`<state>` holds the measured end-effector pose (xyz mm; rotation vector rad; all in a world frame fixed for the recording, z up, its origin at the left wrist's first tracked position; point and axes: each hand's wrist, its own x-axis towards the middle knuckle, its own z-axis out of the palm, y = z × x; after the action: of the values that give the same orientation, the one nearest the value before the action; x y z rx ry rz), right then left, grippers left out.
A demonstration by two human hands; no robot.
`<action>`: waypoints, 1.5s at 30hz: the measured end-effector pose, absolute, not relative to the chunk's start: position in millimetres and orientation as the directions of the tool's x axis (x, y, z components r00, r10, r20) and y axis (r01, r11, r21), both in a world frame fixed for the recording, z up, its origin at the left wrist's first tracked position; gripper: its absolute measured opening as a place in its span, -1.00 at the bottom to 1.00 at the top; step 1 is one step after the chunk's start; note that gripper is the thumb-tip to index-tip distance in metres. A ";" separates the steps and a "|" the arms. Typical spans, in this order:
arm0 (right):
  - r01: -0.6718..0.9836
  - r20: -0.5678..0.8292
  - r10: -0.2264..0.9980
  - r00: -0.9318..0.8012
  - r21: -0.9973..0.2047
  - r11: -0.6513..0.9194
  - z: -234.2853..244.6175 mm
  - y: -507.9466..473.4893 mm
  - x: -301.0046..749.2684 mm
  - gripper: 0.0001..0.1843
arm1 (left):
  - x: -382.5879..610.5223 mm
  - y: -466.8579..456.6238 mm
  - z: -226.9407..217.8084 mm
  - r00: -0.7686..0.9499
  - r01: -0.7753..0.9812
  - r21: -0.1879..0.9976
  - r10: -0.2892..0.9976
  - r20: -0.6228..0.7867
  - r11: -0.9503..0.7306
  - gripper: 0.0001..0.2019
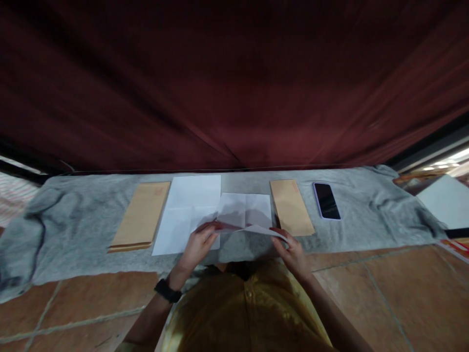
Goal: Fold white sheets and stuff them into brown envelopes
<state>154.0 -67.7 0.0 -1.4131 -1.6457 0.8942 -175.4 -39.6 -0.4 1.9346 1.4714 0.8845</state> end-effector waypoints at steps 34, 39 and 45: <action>0.770 0.300 0.881 -0.365 -0.435 0.467 -15.9 -67.2 100.8 -0.45 | -131.4 -31.3 -10.2 -0.269 0.691 0.710 0.960 0.081 0.133 -0.56; 0.828 0.239 0.906 -0.350 -0.373 0.419 -27.9 -56.6 96.5 -0.47 | -132.1 -31.0 -11.2 -0.263 0.703 0.701 0.960 0.093 0.125 -0.56; 0.872 0.231 0.913 -0.335 -0.291 0.393 -37.7 -59.0 98.5 -0.46 | -128.1 -29.0 -11.7 -0.263 0.744 0.646 0.964 0.050 0.169 -0.58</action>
<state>98.5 -59.0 -37.7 -1.5473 -2.3026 0.1628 -128.1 -29.0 -11.7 1.6201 2.0808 0.8092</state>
